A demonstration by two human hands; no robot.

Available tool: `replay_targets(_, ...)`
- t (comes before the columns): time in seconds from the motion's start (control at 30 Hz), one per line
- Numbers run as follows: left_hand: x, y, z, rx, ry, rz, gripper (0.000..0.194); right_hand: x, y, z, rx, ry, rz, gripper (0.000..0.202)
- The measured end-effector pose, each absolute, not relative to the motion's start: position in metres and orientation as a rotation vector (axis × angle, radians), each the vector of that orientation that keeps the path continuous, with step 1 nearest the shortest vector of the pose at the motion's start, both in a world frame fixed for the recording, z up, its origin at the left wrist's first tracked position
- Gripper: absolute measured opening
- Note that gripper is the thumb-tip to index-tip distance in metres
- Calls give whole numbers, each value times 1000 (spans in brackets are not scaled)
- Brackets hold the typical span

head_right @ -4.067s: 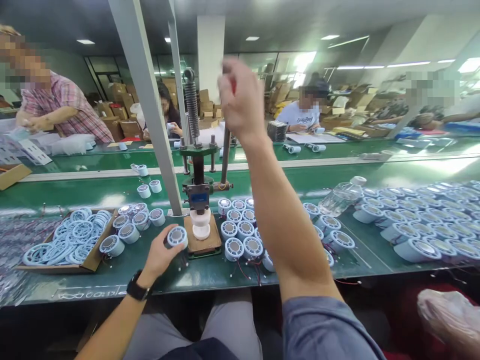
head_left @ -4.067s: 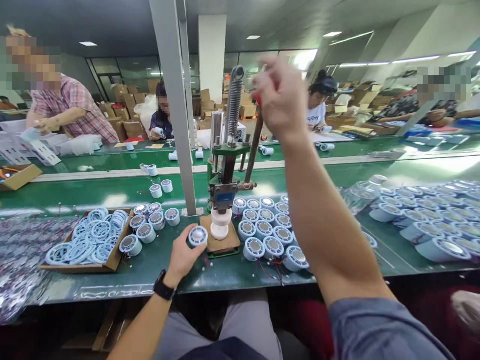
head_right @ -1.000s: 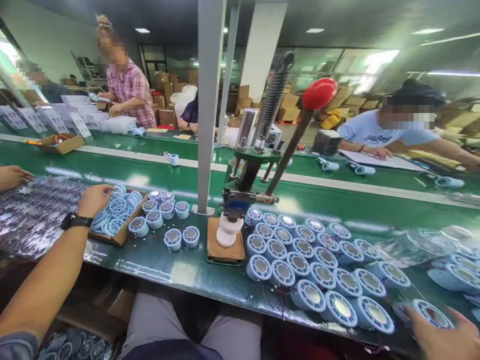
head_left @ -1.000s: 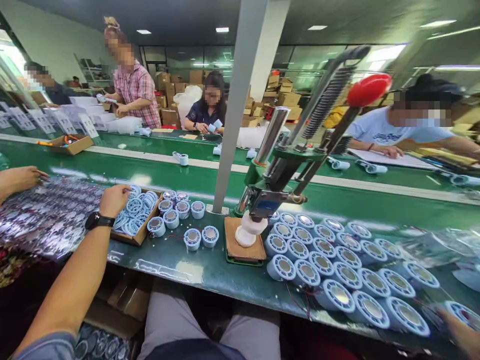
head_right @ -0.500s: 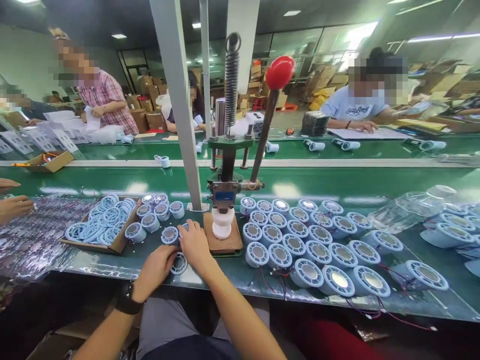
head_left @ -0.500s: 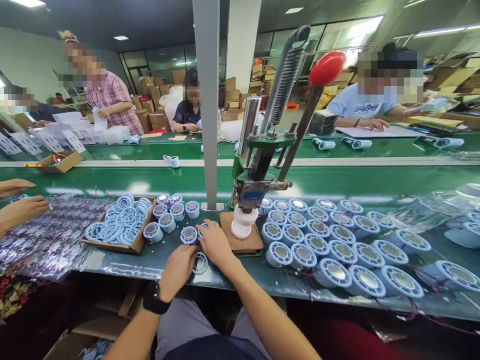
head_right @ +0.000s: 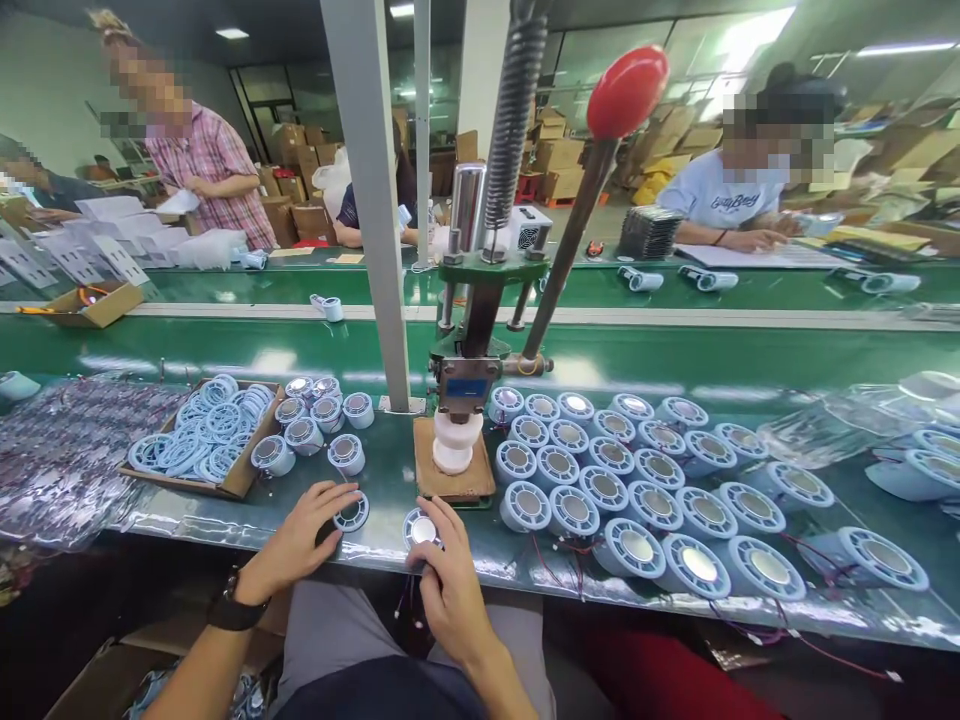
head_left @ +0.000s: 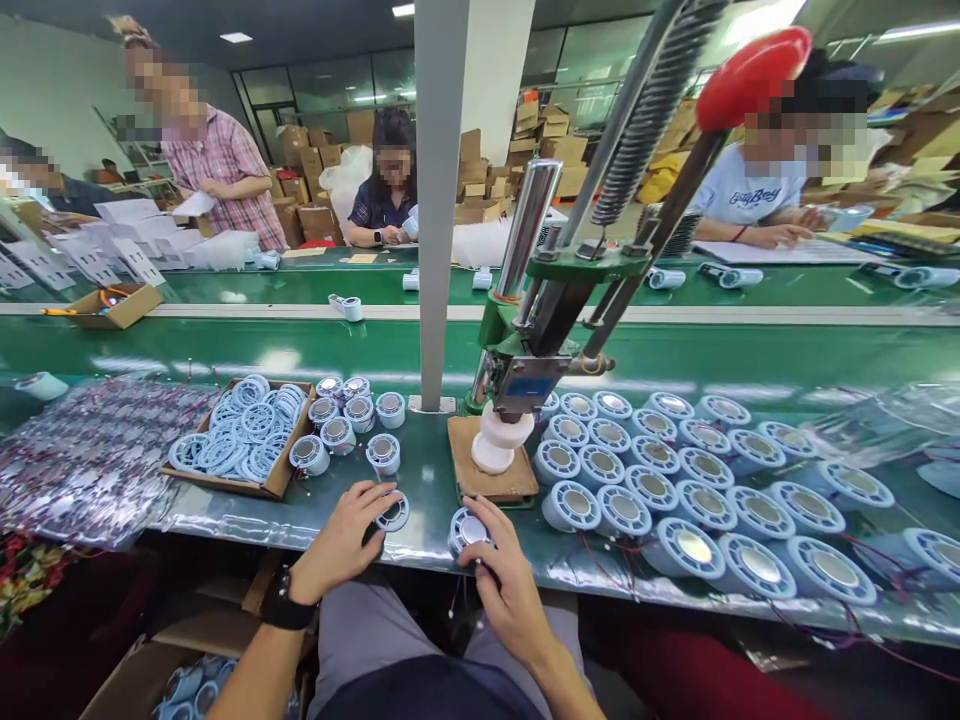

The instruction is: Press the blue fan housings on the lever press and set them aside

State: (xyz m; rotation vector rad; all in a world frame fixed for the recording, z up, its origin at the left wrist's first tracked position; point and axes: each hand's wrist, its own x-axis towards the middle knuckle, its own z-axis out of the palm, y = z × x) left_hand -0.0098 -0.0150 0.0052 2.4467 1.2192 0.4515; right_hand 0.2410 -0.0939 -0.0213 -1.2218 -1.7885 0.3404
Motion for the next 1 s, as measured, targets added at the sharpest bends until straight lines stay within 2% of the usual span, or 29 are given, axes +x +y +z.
replay_targets(0.1,-11,-12,4,2470,1297,440,65,239,-93,-22,-1245,-1612,324,16)
replay_targets(0.17,-9,-10,2,2490,1320,436,69,231,-89,-25,-1274,-1523,287,22)
replay_targets(0.3,6,-17,3,2341,1342,616,53,212,-74,-36,-1266,-1477,295,37)
replay_targets(0.4,27,-30,11,2197,1322,799,58,201,-64,-45,-1228,-1562,412,49)
replay_targets(0.53,52,-42,21,2251,1295,776,60,196,-60,-54,-1225,-1579,426,61)
replay_targets(0.83,63,-48,9,2143,1448,918,58,196,-62,-55,-1210,-1555,463,76)
replay_targets(1.0,69,-57,1,2068,1491,1015,64,198,-62,-52,-1221,-1691,384,67)
